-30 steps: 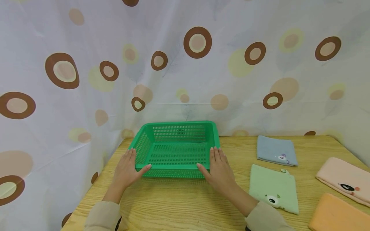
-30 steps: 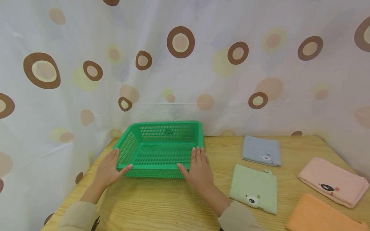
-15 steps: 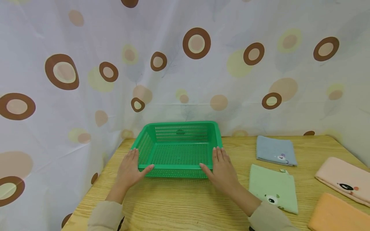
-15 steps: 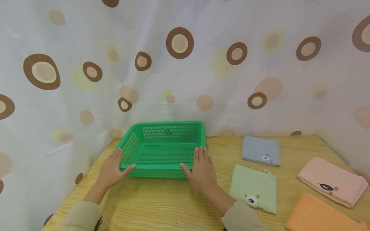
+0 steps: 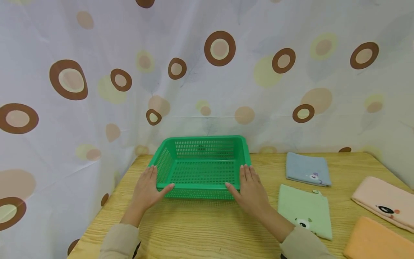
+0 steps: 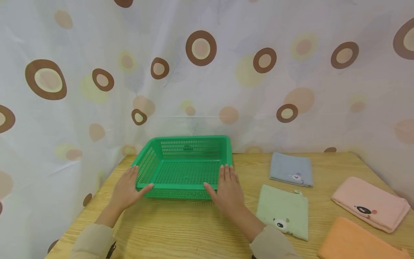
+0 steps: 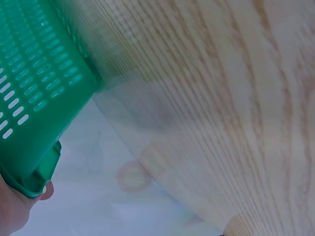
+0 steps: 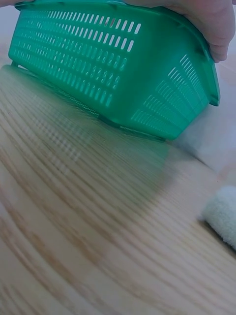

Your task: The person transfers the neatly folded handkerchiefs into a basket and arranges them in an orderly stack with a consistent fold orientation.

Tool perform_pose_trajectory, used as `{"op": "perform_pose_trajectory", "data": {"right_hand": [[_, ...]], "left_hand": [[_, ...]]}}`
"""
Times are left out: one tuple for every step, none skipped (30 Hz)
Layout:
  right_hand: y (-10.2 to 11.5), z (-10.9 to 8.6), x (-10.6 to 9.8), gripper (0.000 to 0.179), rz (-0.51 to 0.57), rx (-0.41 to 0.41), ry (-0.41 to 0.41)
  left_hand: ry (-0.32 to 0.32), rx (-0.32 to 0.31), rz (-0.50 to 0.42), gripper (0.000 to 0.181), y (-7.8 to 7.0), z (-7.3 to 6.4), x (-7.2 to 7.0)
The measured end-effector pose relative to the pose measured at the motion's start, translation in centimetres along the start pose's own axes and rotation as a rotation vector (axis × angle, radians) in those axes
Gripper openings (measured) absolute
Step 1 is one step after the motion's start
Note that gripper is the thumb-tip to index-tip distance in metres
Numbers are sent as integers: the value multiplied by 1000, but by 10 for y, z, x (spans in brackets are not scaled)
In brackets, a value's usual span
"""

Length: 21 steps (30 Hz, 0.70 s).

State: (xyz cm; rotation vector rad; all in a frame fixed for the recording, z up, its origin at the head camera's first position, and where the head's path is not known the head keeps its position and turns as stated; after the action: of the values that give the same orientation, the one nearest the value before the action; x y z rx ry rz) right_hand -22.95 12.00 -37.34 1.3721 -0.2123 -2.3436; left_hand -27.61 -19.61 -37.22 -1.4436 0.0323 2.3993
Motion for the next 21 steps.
{"op": "perform_pose_trajectory", "data": {"right_hand": [[0, 0, 0, 79, 2, -1, -1], [-1, 0, 0, 79, 3, -2, -3], [-1, 0, 0, 79, 3, -1, -3], [-2, 0, 0, 79, 4, 0, -4], [-2, 0, 0, 80, 4, 0, -3], [-2, 0, 0, 80, 4, 1, -2], [-3, 0, -1, 80, 5, 2, -2], [-3, 0, -1, 79, 3, 3, -1], [-3, 0, -1, 79, 1, 4, 0], [-3, 0, -1, 79, 0, 4, 1], [-4, 0, -1, 79, -1, 4, 1], [-4, 0, -1, 79, -1, 5, 2], [-4, 0, -1, 79, -2, 5, 4], [-5, 0, -1, 79, -3, 5, 5], [-5, 0, -2, 79, -2, 5, 5], [-6, 0, -2, 80, -2, 6, 5], [-6, 0, -2, 80, -2, 7, 5], [-7, 0, -2, 80, -3, 7, 4], [-8, 0, -2, 80, -4, 8, 4], [-8, -1, -2, 80, -2, 9, 1], [-9, -1, -2, 80, 1, 10, -2]], "left_hand": [[0, 0, 2, 95, 0, 0, 0], [-1, 0, 5, 95, 0, 1, 1], [0, 0, 9, 95, -1, 1, 1], [-1, 0, 12, 96, -1, 2, 1], [-2, 1, 14, 96, -1, 2, 2], [-4, 1, 16, 96, -1, 2, 2], [-7, 3, 18, 96, -1, 2, 2], [-8, 5, 19, 96, -2, 2, 2], [-9, 5, 17, 96, -2, 2, 2], [-11, 5, 15, 96, -3, 1, 2], [-11, 5, 13, 96, -3, 1, 2], [-12, 4, 13, 96, -4, 1, 2], [-12, 4, 13, 96, -4, 2, 2], [-11, 3, 12, 96, -5, 2, 1], [-11, 1, 12, 97, -5, 2, 1], [-9, 0, 12, 97, -6, 2, 2], [-6, -2, 14, 97, -6, 3, 2], [-6, -2, 14, 97, -7, 3, 2], [-7, -1, 16, 97, -7, 3, 2], [-8, -1, 13, 97, -7, 3, 2], [-8, 0, 14, 97, -8, 3, 3]]}}
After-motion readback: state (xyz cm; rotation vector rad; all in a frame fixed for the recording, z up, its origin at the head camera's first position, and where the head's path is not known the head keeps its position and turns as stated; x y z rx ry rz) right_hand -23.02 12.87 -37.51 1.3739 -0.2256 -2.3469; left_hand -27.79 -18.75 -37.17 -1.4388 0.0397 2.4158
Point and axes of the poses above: each hand's wrist, its own z-axis towards the middle knuckle, its own x-axis out of the palm, y = z × x, the point moved 2 cm from there along z, towards the middle knuckle, and after that the axes turned 10 degrees about -y, right-handed, at the moved point
